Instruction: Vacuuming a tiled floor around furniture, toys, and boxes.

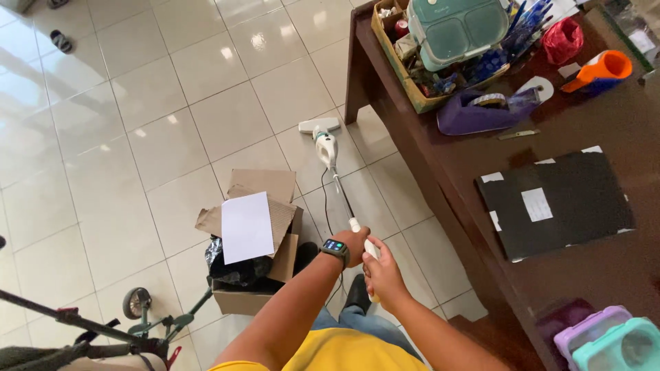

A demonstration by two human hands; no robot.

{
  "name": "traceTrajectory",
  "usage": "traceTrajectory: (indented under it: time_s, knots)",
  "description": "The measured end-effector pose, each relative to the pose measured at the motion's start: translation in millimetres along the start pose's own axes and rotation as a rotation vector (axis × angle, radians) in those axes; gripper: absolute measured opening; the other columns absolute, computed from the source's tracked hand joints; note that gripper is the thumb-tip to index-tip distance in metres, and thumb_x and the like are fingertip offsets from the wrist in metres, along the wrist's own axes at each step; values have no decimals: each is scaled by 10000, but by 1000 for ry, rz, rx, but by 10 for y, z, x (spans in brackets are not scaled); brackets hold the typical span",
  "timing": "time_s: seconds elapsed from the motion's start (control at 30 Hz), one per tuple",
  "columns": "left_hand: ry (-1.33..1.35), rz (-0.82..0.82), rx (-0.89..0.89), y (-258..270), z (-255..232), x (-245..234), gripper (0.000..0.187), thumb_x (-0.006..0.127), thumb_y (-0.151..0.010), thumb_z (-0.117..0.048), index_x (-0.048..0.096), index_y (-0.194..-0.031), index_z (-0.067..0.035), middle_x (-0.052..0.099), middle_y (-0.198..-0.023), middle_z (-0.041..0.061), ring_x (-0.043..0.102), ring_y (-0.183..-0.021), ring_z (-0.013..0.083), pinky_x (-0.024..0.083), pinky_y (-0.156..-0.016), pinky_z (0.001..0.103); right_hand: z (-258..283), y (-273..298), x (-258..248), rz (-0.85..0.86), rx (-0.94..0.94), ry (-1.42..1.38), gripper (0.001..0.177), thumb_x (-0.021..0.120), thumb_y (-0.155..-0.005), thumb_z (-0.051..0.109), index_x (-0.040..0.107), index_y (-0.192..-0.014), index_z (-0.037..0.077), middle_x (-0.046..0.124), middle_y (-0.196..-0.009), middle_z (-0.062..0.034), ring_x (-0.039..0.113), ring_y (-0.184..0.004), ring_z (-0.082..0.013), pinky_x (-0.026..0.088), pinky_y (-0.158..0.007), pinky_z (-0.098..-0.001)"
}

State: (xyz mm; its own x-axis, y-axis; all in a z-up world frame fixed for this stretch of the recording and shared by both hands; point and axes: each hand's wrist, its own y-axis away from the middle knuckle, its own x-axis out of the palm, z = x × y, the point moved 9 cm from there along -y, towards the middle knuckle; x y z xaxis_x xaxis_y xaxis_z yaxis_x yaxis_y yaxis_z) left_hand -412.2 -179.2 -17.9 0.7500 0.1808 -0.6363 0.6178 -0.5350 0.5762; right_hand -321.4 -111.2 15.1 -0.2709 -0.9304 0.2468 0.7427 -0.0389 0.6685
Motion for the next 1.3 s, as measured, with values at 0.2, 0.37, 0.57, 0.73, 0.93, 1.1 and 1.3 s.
traceTrajectory:
  time_s: [0.2, 0.37, 0.57, 0.73, 0.93, 1.1, 1.3]
  knots:
    - [-8, 61, 12, -362, 400, -217, 511, 700, -875, -241, 506, -1334, -131, 722, -1103, 216, 706, -1045, 395, 573, -846, 503, 182, -387, 332, -51, 1, 23, 506, 531, -1004, 163, 424, -1498, 166, 500, -686, -18, 406, -429, -94, 362, -402, -266]
    - [-15, 70, 52, -450, 758, -827, 535, 725, -853, -240, 517, -1334, -134, 733, -1111, 202, 681, -1073, 399, 552, -879, 501, 422, -767, 856, -87, 20, 25, 517, 531, -992, 162, 420, -1496, 182, 483, -671, -17, 395, -420, -100, 358, -397, -278]
    - [6, 100, 84, -720, 1312, -1357, 578, 702, -877, -262, 493, -1403, -145, 718, -1148, 217, 678, -1095, 398, 550, -903, 495, 630, -1283, 1410, -121, 44, 17, 513, 533, -996, 172, 411, -1494, 183, 484, -684, -14, 385, -429, -94, 353, -396, -271]
    - [16, 79, 120, -919, 1599, -1610, 565, 681, -900, -260, 492, -1422, -152, 713, -1171, 212, 651, -1129, 413, 533, -936, 496, 826, -1570, 1725, -150, 24, 22, 522, 533, -990, 169, 411, -1497, 186, 481, -688, -16, 383, -436, -86, 355, -393, -266]
    - [50, 1, 121, -1108, 1677, -1913, 687, 690, -897, -255, 405, -1507, -122, 695, -1203, 226, 648, -1145, 414, 536, -942, 514, 944, -1923, 1727, -150, -7, 38, 519, 528, -995, 174, 405, -1499, 177, 489, -692, -18, 400, -432, -91, 358, -395, -262]
    - [113, -33, 42, -1231, 1652, -1973, 812, 742, -854, -266, 355, -1560, -161, 595, -1318, 276, 620, -1186, 421, 525, -992, 479, 1070, -2055, 1654, -121, -27, 9, 527, 515, -1001, 173, 390, -1514, 169, 498, -700, -16, 410, -437, -91, 366, -404, -258]
    - [429, -36, 56, -1290, 1573, -1586, 919, 732, -789, -170, 273, -1582, -116, 620, -1341, 260, 627, -1232, 407, 511, -1026, 460, 1132, -1769, 1557, -92, 19, -42, 472, 496, -1007, 166, 480, -1478, 177, 463, -682, -16, 391, -433, -92, 362, -396, -260]
